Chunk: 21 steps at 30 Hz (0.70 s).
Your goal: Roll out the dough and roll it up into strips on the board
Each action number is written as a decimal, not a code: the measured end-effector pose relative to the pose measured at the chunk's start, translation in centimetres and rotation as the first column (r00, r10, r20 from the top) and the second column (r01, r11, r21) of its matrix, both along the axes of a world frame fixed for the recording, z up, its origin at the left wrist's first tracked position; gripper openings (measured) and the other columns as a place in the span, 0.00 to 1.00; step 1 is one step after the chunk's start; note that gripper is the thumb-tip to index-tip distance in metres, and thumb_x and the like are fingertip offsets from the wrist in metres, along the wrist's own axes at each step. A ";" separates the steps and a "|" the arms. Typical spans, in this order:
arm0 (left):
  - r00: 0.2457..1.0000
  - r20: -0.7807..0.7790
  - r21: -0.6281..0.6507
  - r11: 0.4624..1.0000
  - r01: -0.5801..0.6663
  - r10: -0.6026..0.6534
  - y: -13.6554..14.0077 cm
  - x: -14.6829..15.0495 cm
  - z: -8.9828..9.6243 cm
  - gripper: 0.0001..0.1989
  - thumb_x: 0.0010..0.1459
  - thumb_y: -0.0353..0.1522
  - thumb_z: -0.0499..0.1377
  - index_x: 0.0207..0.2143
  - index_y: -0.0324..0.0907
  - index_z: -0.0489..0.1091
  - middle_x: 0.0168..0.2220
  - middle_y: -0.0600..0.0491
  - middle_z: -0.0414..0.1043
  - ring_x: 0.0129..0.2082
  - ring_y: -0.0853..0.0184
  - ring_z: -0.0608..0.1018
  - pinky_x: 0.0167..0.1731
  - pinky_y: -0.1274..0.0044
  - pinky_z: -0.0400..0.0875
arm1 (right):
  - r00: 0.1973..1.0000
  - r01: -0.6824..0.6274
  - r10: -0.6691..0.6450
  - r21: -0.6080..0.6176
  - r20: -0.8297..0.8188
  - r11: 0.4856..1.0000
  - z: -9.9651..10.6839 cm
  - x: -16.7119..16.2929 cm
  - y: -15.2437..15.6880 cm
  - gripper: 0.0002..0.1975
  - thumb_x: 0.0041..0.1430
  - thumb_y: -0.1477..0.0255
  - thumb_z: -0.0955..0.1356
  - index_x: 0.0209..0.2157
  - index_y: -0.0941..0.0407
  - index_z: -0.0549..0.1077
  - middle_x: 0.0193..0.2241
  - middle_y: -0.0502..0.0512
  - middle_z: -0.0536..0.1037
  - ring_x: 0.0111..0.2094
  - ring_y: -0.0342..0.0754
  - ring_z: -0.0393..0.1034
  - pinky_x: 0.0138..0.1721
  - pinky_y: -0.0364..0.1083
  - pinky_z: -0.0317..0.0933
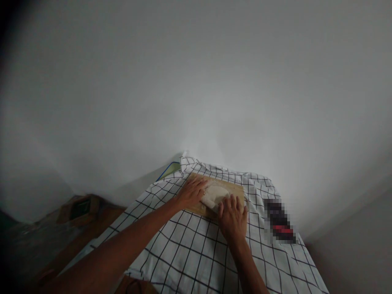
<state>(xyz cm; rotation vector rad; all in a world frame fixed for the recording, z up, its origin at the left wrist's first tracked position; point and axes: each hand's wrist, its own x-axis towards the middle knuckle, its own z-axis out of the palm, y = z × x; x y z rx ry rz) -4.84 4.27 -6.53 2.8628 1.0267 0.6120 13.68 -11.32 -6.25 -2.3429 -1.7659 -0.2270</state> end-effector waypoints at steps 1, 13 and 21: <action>1.000 -0.009 -0.022 1.000 -0.009 0.008 0.0 0.1 0.3 0.25 0.70 0.33 0.49 0.66 0.51 0.68 0.69 0.51 0.66 0.73 0.52 0.60 0.74 0.48 0.47 | 1.000 -0.003 0.003 -0.001 -0.007 1.000 0.0 0.3 0.4 0.26 0.77 0.60 0.53 0.65 0.52 0.69 0.72 0.60 0.61 0.74 0.61 0.49 0.69 0.67 0.47; 0.999 0.016 -0.048 0.998 -0.049 0.050 5.4 3.3 -0.6 0.23 0.71 0.37 0.50 0.63 0.48 0.71 0.65 0.50 0.72 0.66 0.58 0.70 0.70 0.62 0.57 | 0.995 0.035 -0.024 0.119 -0.093 0.992 2.1 5.2 6.7 0.23 0.77 0.61 0.54 0.57 0.55 0.73 0.66 0.64 0.70 0.67 0.57 0.60 0.67 0.60 0.50; 0.986 -0.100 -0.016 0.991 -0.133 0.131 9.0 6.2 0.3 0.18 0.72 0.39 0.50 0.43 0.44 0.79 0.47 0.50 0.80 0.47 0.59 0.79 0.53 0.65 0.73 | 0.996 0.065 -0.058 0.097 -0.071 0.993 3.6 7.5 10.7 0.24 0.78 0.63 0.53 0.48 0.55 0.77 0.50 0.63 0.80 0.52 0.54 0.73 0.55 0.51 0.60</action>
